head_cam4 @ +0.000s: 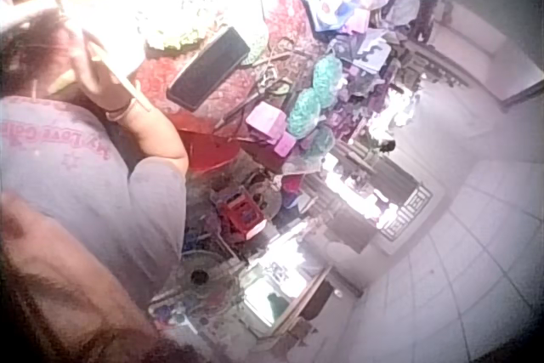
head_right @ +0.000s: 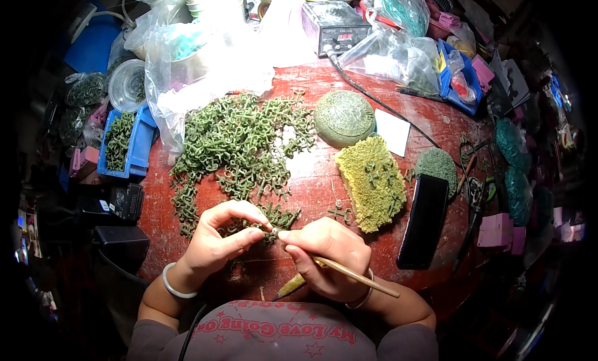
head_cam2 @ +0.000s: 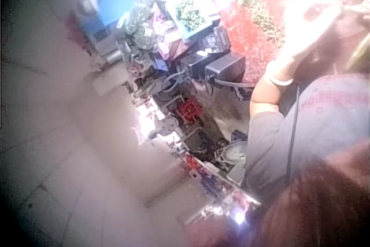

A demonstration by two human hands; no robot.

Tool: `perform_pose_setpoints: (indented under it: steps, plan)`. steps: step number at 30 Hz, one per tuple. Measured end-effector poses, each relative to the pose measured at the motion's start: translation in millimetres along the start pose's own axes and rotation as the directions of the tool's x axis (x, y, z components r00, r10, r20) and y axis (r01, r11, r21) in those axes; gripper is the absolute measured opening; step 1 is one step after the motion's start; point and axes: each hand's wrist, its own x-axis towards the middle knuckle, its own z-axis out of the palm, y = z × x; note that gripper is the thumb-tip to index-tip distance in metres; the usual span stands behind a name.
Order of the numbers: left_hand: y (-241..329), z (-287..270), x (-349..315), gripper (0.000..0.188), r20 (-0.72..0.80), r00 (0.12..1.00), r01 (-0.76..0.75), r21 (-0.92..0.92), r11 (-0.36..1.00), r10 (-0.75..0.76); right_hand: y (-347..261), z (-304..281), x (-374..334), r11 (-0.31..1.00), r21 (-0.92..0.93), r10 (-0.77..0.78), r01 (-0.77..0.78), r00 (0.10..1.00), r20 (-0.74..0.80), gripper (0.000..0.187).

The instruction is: The person attaches small green leaf components to a central stem by hand, using a thin wooden stick to position the pieces on a cluttered workshop table.

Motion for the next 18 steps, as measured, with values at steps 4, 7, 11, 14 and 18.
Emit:
perform_pose_setpoints:
  steps: [4, 7, 11, 14, 18]
  plan:
    - [5.2, 1.1, -0.3, 0.016, -0.018, 0.998, 0.058, 0.022, 0.998, -0.058, -0.2, 0.7, -0.4, 1.0, 0.02, -0.016, 0.016, 1.0, 0.007, 0.018]
    - [2.4, 0.6, 0.1, 0.016, -0.005, 1.0, 0.006, 0.011, 1.0, -0.006, 1.3, -1.0, -1.3, 1.0, -0.003, 0.016, -0.016, 1.0, 0.005, 0.019]
    - [4.6, 0.9, -0.9, 0.016, -0.013, 0.999, 0.05, -0.021, 0.999, -0.05, -0.6, -0.9, -1.2, 1.0, 0.008, 0.012, -0.012, 1.0, 0.011, 0.019]
    - [3.7, 1.6, -0.2, 0.015, -0.016, 0.999, 0.05, -0.044, 0.998, -0.05, 0.4, -0.3, -1.5, 1.0, 0.018, -0.018, 0.018, 1.0, 0.006, 0.019]
    - [4.4, 1.4, -0.9, 0.015, -0.016, 0.997, 0.075, -0.062, 0.995, -0.076, -0.4, -0.8, -0.3, 1.0, -0.003, -0.009, 0.008, 1.0, -0.009, 0.019]
